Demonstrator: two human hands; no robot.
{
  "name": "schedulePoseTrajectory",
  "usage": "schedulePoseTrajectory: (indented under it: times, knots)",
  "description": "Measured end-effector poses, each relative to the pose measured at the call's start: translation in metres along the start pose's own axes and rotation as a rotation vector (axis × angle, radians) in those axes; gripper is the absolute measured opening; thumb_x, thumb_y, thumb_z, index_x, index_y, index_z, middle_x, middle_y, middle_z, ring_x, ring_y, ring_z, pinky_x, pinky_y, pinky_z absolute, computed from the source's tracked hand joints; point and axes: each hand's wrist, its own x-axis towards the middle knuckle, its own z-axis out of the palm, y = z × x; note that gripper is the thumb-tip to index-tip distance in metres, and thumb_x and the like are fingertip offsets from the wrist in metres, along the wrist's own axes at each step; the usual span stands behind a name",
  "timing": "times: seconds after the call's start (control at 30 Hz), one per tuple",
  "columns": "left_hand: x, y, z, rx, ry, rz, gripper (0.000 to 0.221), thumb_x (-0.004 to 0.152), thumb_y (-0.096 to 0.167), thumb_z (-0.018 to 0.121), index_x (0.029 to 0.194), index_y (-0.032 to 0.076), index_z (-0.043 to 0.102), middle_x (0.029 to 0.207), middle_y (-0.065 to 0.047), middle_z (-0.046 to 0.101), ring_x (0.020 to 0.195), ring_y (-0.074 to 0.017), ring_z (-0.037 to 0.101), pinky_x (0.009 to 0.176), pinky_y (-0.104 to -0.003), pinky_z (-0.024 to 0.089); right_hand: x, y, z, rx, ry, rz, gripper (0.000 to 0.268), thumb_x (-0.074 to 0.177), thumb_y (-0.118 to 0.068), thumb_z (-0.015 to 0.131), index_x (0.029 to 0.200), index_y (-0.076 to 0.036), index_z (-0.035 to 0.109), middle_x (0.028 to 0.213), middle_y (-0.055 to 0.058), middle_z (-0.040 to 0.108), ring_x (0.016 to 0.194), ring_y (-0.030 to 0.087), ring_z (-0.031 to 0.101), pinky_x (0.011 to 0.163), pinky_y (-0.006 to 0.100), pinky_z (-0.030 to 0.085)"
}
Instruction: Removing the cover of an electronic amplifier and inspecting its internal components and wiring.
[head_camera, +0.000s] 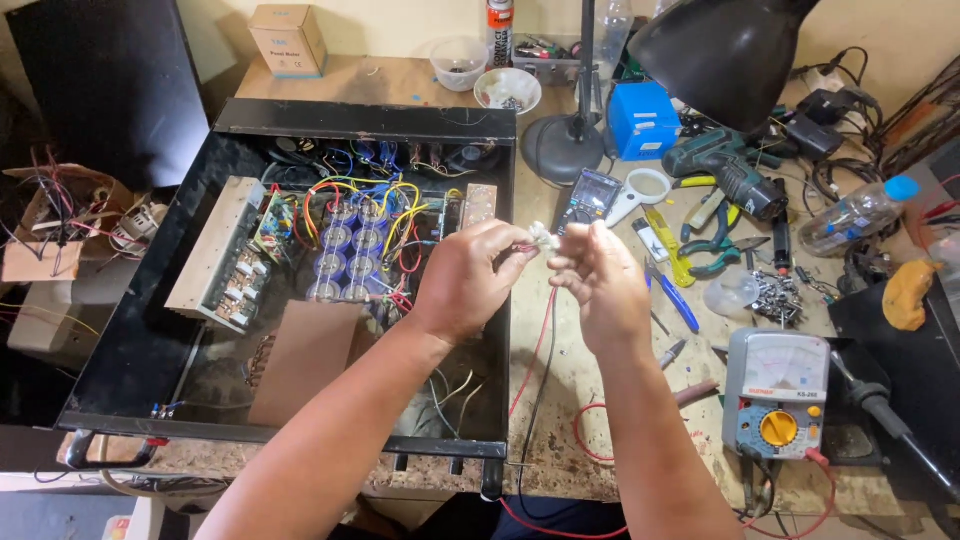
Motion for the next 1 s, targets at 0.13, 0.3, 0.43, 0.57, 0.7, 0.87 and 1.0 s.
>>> schedulePoseTrajectory:
  times: [0.13, 0.3, 0.43, 0.57, 0.7, 0.87, 1.0]
  knots:
    - [-0.002, -0.004, 0.006, -0.021, 0.023, 0.007, 0.011, 0.089, 0.015, 0.073, 0.099, 0.018, 0.075, 0.093, -0.003, 0.075, 0.091, -0.0282, 0.075, 0.079, -0.038, 0.061, -0.008, 0.015, 0.003, 0.146, 0.033, 0.185, 0.038, 0.105, -0.039, 0.057, 0.100, -0.003, 0.066, 0.095, 0.015, 0.072, 0.083, 0.026, 0.073, 0.061, 0.035, 0.065]
    - [-0.003, -0.008, 0.018, -0.017, 0.062, 0.087, 0.012, 0.086, 0.012, 0.076, 0.097, 0.016, 0.074, 0.101, -0.004, 0.073, 0.098, -0.0276, 0.073, 0.082, -0.038, 0.060, -0.019, 0.027, 0.007, 0.247, 0.088, 0.204, 0.028, 0.101, -0.033, 0.068, 0.099, -0.005, 0.065, 0.092, 0.009, 0.068, 0.088, 0.025, 0.074, 0.068, 0.039, 0.067]
    - [-0.005, 0.002, 0.007, -0.031, -0.043, 0.103, 0.027, 0.083, 0.011, 0.077, 0.109, 0.012, 0.074, 0.115, -0.009, 0.068, 0.108, -0.0352, 0.069, 0.092, -0.044, 0.058, -0.028, 0.024, 0.011, 0.184, 0.084, 0.182, 0.026, 0.099, -0.029, 0.069, 0.109, -0.005, 0.069, 0.099, 0.008, 0.070, 0.088, 0.023, 0.073, 0.068, 0.035, 0.066]
    - [-0.007, 0.002, 0.004, -0.095, -0.161, 0.014, 0.043, 0.086, 0.025, 0.080, 0.128, 0.018, 0.072, 0.124, -0.010, 0.063, 0.115, -0.0332, 0.068, 0.099, -0.041, 0.056, -0.026, 0.028, 0.002, 0.117, 0.100, 0.138, 0.032, 0.095, -0.018, 0.075, 0.123, -0.003, 0.069, 0.094, 0.010, 0.070, 0.083, 0.020, 0.073, 0.067, 0.029, 0.065]
    - [-0.005, 0.012, -0.006, -0.578, -0.243, -0.341, 0.047, 0.081, 0.005, 0.081, 0.124, 0.007, 0.062, 0.119, -0.014, 0.064, 0.103, -0.0258, 0.075, 0.093, -0.038, 0.061, -0.026, 0.035, -0.007, 0.097, 0.058, 0.069, 0.015, 0.095, -0.012, 0.076, 0.106, -0.003, 0.073, 0.082, 0.012, 0.073, 0.074, 0.019, 0.073, 0.065, 0.028, 0.063]
    - [-0.001, 0.010, -0.016, -0.892, -0.341, -0.514, 0.065, 0.077, 0.005, 0.088, 0.126, 0.007, 0.046, 0.108, -0.005, 0.057, 0.095, -0.0127, 0.068, 0.085, -0.024, 0.060, -0.027, 0.030, -0.016, -0.055, -0.121, -0.265, 0.003, 0.092, -0.001, 0.075, 0.092, 0.000, 0.073, 0.082, 0.014, 0.071, 0.068, 0.019, 0.073, 0.061, 0.029, 0.063]
    - [-0.003, 0.010, -0.016, -0.774, -0.392, -0.469, 0.046, 0.078, 0.004, 0.087, 0.117, 0.003, 0.062, 0.095, -0.005, 0.069, 0.089, -0.0133, 0.073, 0.081, -0.027, 0.062, -0.026, 0.012, -0.021, -0.198, -0.172, -0.414, 0.007, 0.091, -0.001, 0.077, 0.092, 0.005, 0.074, 0.084, 0.014, 0.068, 0.066, 0.018, 0.071, 0.060, 0.029, 0.062]
